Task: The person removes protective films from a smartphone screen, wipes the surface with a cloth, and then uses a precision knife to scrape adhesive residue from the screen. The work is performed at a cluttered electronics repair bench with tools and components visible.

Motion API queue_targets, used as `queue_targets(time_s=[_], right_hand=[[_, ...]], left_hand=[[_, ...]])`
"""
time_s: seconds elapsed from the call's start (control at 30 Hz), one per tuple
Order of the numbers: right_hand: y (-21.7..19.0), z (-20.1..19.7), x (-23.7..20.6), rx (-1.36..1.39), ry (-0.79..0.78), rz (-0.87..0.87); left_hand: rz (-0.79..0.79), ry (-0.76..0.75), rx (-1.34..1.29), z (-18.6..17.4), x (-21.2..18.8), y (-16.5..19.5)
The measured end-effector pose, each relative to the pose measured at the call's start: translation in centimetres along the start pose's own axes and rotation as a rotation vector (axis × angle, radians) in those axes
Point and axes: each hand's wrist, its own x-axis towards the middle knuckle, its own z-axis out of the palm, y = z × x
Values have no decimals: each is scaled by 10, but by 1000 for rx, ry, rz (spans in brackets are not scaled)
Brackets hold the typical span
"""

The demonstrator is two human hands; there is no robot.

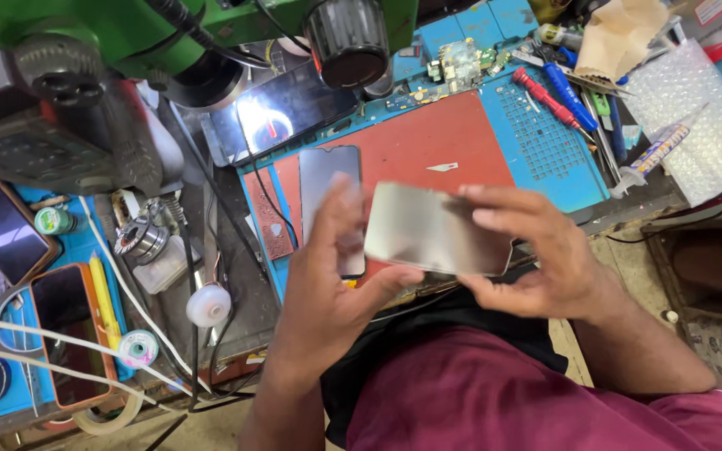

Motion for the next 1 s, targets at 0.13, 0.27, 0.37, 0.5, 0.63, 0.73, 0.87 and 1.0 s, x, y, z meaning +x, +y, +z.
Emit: queue_targets(time_s=[0.13, 0.27, 0.37, 0.5, 0.63, 0.73, 0.87, 1.0], right_hand=[[6, -3, -12, 368, 48, 155], [17, 1, -20, 1007, 221, 579], [12, 6, -24, 741, 170, 673], [-14, 16, -24, 155, 249, 417], [-24, 6, -24, 185, 248, 418], [-10, 1, -26, 458, 210, 587], [-6, 6, -43, 189, 214, 437], [6, -11, -49, 354, 302, 573]], left_hand=[[-245, -109, -536, 11, -5, -9], [-142, -56, -516, 11, -12, -13], [-108, -32, -220, 15, -16, -7], [-40, 238, -58, 38, -18, 4], [-10, 216, -78, 37, -24, 3], [-90, 172, -90, 38, -30, -1], [176, 304, 275, 50, -37, 1], [153, 310, 208, 33, -42, 10]])
